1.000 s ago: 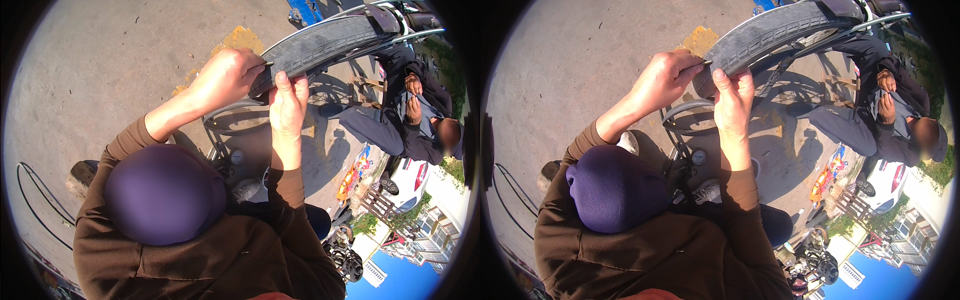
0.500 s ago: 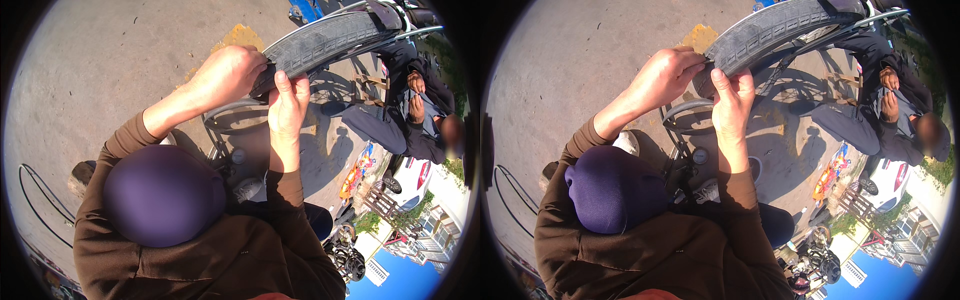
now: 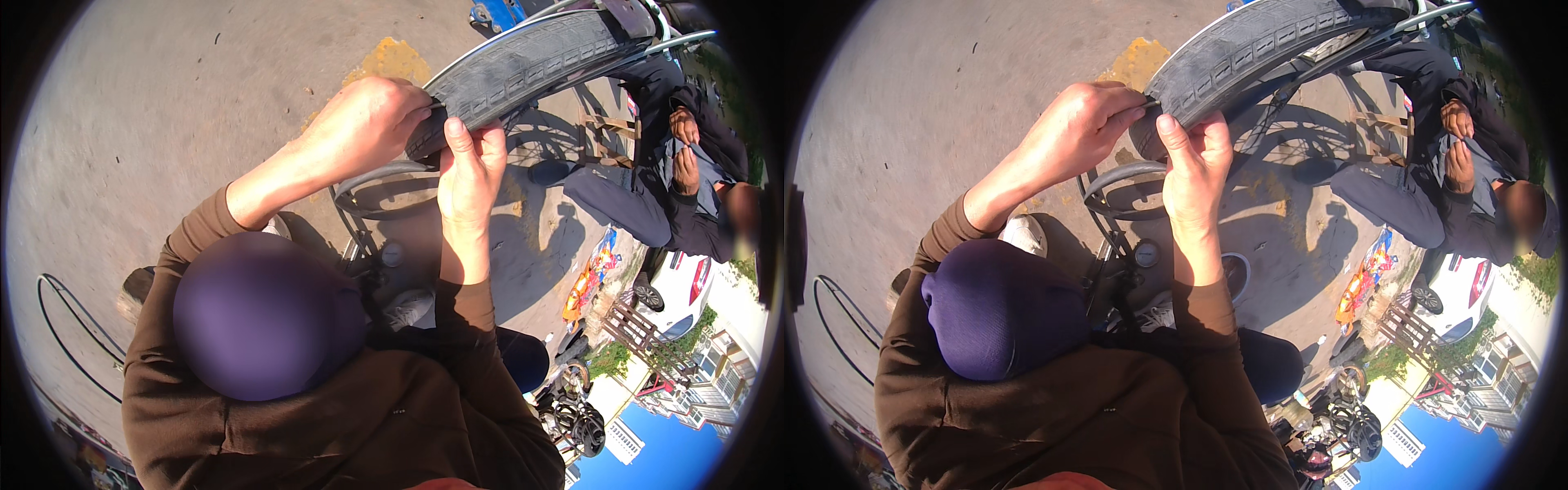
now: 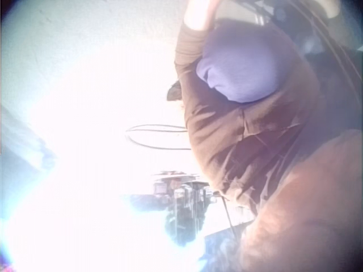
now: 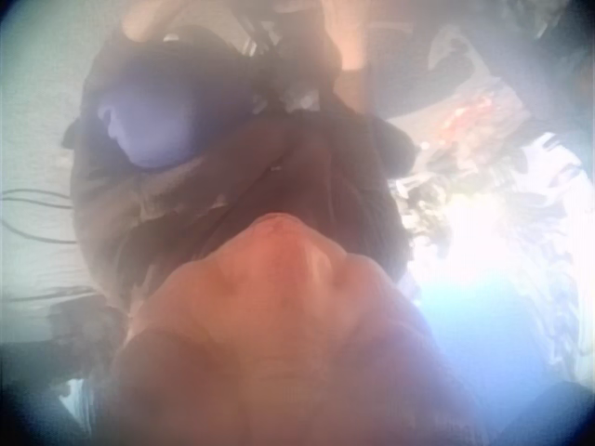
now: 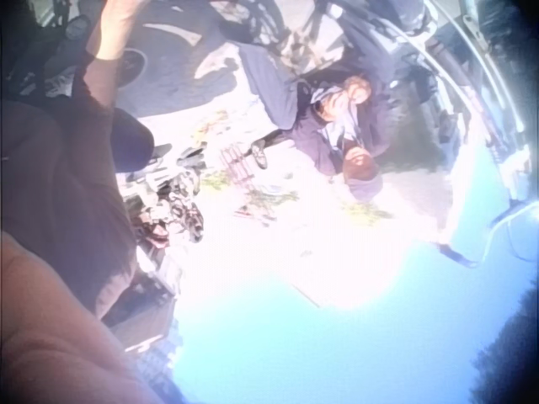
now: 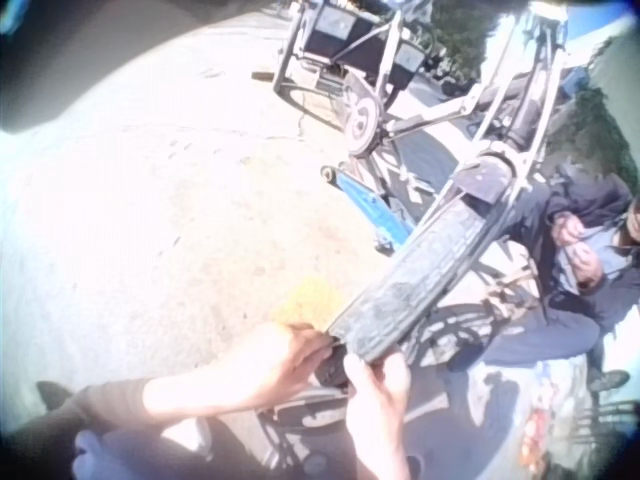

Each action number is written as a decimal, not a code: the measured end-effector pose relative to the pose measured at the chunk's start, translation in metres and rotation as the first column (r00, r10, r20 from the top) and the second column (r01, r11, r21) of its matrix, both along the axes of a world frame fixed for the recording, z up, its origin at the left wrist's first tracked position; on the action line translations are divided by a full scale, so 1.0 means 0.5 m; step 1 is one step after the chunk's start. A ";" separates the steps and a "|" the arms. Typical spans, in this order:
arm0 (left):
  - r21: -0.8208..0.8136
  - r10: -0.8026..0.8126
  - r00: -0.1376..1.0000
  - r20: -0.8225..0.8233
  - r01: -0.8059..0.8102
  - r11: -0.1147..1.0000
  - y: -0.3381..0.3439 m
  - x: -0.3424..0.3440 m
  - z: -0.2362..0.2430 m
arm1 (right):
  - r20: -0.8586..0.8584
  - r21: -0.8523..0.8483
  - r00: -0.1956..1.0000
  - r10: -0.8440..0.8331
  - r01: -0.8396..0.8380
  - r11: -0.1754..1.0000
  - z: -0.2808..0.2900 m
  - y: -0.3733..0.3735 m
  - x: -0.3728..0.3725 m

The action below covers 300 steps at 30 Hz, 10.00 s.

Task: The person removes a bicycle tire from the rim using tire levers, then repeatedly inserts and removes the levers around the tire bead to detach it. The person works on the tire while squatting on the ground in an outdoor setting.

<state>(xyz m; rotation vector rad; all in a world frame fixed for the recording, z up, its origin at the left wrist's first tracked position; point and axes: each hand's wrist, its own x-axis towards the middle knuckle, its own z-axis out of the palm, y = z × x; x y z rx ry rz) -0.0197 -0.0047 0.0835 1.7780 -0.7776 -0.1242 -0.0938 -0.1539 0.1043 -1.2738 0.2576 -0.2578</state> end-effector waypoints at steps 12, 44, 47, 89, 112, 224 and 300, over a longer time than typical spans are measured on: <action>-0.025 -0.170 0.977 -0.128 0.168 0.985 -0.040 -0.026 -0.001 | -0.022 -0.246 0.976 -0.217 0.205 0.947 -0.013 0.005 -0.062; 0.224 0.035 0.948 -0.317 0.039 0.974 0.012 0.018 -0.058 | -0.076 -0.534 0.984 -0.159 0.094 0.840 -0.125 0.026 0.010; 0.243 0.076 0.967 -0.243 -0.015 0.970 0.008 0.013 -0.081 | -0.050 -0.567 0.989 -0.142 0.089 0.819 -0.145 0.024 0.016; 0.441 0.431 0.901 -0.052 -0.367 0.819 -0.053 -0.006 -0.096 | 0.052 -0.376 0.994 -0.092 0.105 0.921 -0.203 0.068 -0.001; 0.194 0.394 0.861 -0.320 -0.348 0.917 -0.053 -0.021 -0.118 | -0.047 -0.410 0.992 -0.121 0.092 0.907 -0.217 0.003 0.015; 0.097 0.473 0.794 -0.381 -0.474 0.875 -0.031 0.008 -0.199 | 0.142 -0.551 0.983 -0.114 0.174 0.816 -0.242 0.009 0.052; 0.210 0.527 0.767 -0.365 -0.484 0.850 -0.018 0.020 -0.220 | -0.114 -0.583 0.991 -0.066 -0.013 0.813 -0.253 0.003 0.083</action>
